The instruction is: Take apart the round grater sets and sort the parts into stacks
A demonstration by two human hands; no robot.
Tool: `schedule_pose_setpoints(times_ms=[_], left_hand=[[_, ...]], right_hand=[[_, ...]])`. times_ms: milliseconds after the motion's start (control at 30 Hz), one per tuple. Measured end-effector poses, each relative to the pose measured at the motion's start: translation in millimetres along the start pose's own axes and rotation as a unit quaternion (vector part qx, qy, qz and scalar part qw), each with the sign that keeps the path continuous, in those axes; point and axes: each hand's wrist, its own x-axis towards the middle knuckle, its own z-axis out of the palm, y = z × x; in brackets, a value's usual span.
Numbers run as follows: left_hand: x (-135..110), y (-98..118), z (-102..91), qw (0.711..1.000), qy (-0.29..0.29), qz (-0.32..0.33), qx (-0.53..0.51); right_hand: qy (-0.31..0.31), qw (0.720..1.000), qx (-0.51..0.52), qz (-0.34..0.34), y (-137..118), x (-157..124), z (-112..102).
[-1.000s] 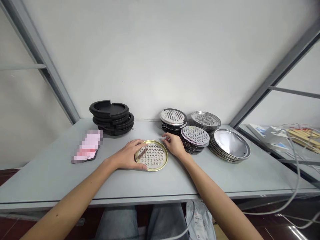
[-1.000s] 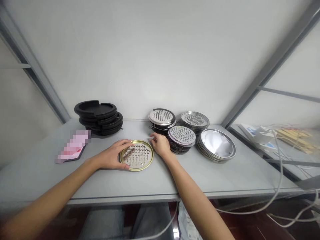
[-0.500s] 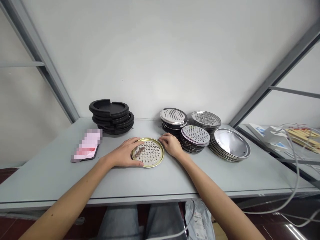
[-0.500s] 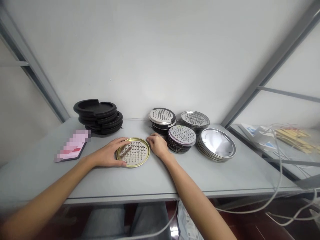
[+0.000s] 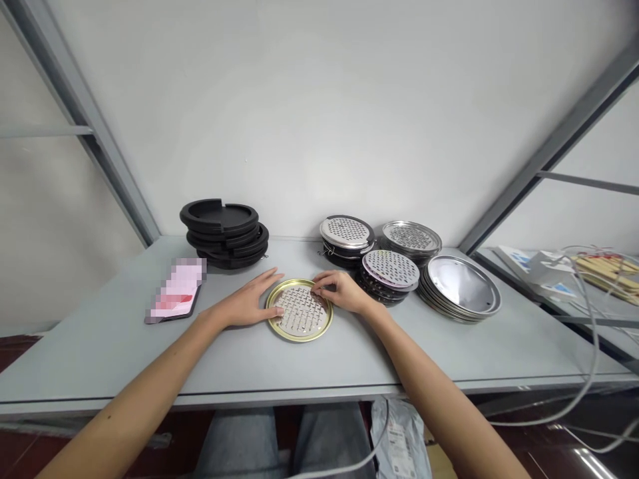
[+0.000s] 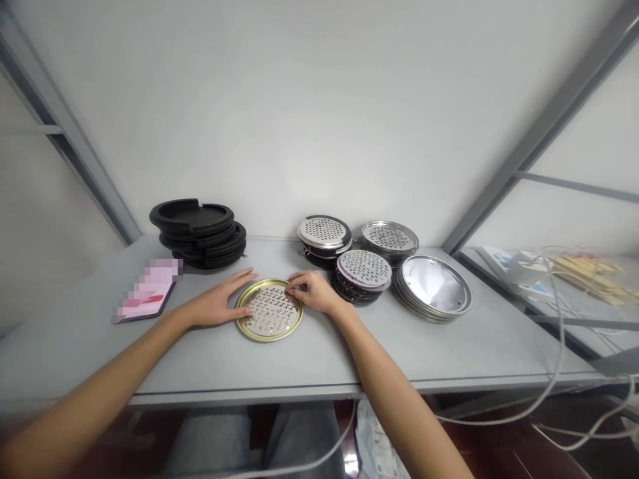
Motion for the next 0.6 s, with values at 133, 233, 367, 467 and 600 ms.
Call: schedule_pose_setpoints(times_ms=[133, 233, 367, 467, 600], left_hand=[[1.0, -5.6, -0.1, 0.999, 0.041, -0.019, -0.001], [0.4, -2.1, -2.1, 0.998, 0.066, -0.018, 0.006], [-0.9, 12.3, -3.5, 0.999, 0.031, 0.027, 0.005], [-0.4, 20.6, -3.1, 0.997, -0.011, 0.080, -0.005], [0.4, 15.4, -2.5, 0.998, -0.031, 0.053, 0.019]], right_hand=[[-0.011, 0.999, -0.033, 0.012, 0.2, -3.6, -5.4], [-0.012, 0.997, -0.071, -0.001, -2.0, -4.8, -6.5], [-0.003, 0.993, -0.106, -0.054, -10.1, -4.4, -7.6], [0.001, 0.990, -0.115, -0.084, -16.4, -3.4, -9.3], [-0.009, 0.987, -0.126, -0.101, -20.7, -2.4, -10.3]])
